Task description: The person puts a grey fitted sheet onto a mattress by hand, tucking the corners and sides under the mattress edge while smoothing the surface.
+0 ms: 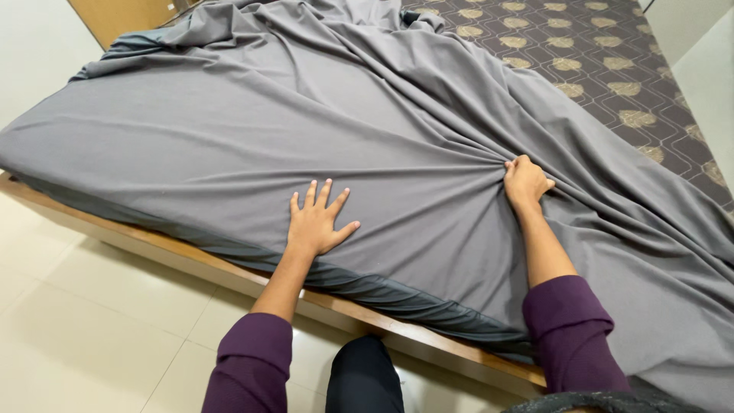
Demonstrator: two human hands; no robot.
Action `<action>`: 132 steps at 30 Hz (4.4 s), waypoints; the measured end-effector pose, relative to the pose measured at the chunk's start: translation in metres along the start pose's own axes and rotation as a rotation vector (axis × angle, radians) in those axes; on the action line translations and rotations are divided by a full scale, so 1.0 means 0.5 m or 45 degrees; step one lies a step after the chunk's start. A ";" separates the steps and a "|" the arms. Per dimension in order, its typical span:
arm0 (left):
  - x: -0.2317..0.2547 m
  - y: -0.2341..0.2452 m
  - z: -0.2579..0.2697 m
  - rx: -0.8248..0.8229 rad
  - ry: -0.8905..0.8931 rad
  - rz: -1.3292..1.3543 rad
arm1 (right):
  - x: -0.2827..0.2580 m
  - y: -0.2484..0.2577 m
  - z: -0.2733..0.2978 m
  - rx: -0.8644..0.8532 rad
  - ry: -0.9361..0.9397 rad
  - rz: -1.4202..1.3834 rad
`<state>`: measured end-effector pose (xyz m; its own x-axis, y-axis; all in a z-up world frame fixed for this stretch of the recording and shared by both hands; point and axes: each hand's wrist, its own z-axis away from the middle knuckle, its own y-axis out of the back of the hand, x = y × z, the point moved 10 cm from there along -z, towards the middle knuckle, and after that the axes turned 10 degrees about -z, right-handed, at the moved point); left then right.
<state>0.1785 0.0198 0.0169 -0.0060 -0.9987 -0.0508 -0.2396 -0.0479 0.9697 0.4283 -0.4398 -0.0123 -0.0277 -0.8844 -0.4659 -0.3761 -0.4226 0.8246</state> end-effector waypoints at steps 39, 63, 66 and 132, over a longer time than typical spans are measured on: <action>0.304 0.096 0.367 0.704 -0.412 0.427 | -0.141 0.272 0.920 -0.389 1.385 -0.275; 0.358 -0.092 0.334 -0.070 -0.475 0.876 | -0.025 0.259 0.847 -0.004 1.456 0.146; 0.367 -0.079 0.341 -0.073 -0.441 0.852 | -0.047 0.255 0.839 0.023 1.583 0.186; 0.364 -0.005 0.390 0.354 -0.600 0.341 | 0.102 0.230 0.832 -0.349 0.521 0.233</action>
<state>-0.0114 -0.1584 -0.0415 -0.5150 -0.8568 0.0246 -0.4145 0.2740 0.8678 -0.0014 -0.4509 -0.0747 0.3141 -0.9305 -0.1883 -0.1410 -0.2418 0.9600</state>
